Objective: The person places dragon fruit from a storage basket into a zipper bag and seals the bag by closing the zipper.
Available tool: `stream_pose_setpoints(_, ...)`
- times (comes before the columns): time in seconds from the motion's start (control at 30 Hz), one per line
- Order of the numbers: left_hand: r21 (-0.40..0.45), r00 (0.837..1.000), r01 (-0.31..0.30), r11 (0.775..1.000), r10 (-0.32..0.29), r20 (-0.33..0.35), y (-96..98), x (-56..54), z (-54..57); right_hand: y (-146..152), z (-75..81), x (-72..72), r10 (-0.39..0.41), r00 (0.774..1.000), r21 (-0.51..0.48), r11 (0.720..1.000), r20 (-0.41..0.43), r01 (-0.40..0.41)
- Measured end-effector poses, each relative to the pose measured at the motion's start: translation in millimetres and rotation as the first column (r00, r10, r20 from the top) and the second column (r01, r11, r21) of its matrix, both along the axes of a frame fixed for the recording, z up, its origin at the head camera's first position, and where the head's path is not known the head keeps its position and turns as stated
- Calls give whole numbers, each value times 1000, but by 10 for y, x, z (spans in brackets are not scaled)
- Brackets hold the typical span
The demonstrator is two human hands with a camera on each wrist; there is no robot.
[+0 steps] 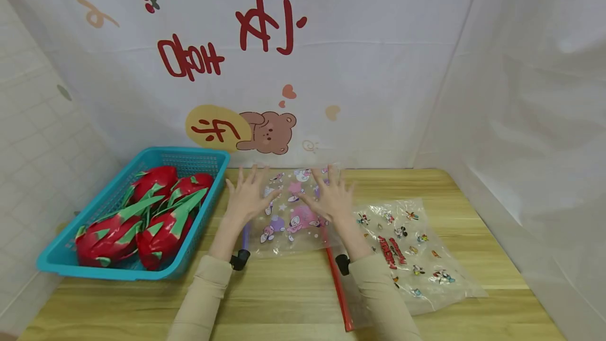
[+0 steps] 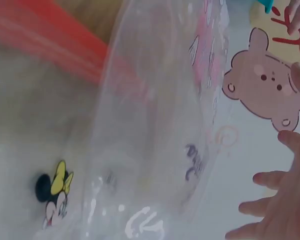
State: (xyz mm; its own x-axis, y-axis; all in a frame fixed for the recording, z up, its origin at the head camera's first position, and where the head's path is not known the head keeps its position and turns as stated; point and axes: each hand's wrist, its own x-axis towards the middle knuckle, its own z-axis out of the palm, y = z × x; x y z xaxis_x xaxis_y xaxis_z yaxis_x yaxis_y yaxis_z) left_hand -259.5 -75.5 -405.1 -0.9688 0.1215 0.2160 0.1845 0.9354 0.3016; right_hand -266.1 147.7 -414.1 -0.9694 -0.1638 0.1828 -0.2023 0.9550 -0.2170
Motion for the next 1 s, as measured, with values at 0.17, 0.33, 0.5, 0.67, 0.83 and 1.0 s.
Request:
stream_pose_setpoints(0.17, 18, 970, -86, 996, 87, -229, -196, 104, 18, -191, -32, 1, 98, 989, -31, 994, -108, -101)
stream_pose_setpoints(0.33, 16, 921, -239, 971, 231, -314, -416, 249, 28, -517, -93, 72, 234, 961, -49, 969, -145, -244)
stream_pose_setpoints(0.5, -15, 927, -328, 945, 319, -196, -556, 364, 77, -893, -211, 150, 305, 948, -13, 952, -89, -307)
stream_pose_setpoints(0.67, -47, 926, -365, 930, 357, -123, -588, 413, 121, -1223, -339, 209, 295, 955, 114, 949, -2, -293)
stream_pose_setpoints(0.83, -60, 930, -362, 930, 356, -95, -597, 430, 127, -1438, -451, 259, 201, 971, 223, 948, 132, -226)
stream_pose_setpoints(1.0, -53, 932, -353, 934, 346, -105, -609, 426, 123, -1546, -504, 305, 128, 973, 248, 953, 189, -174)
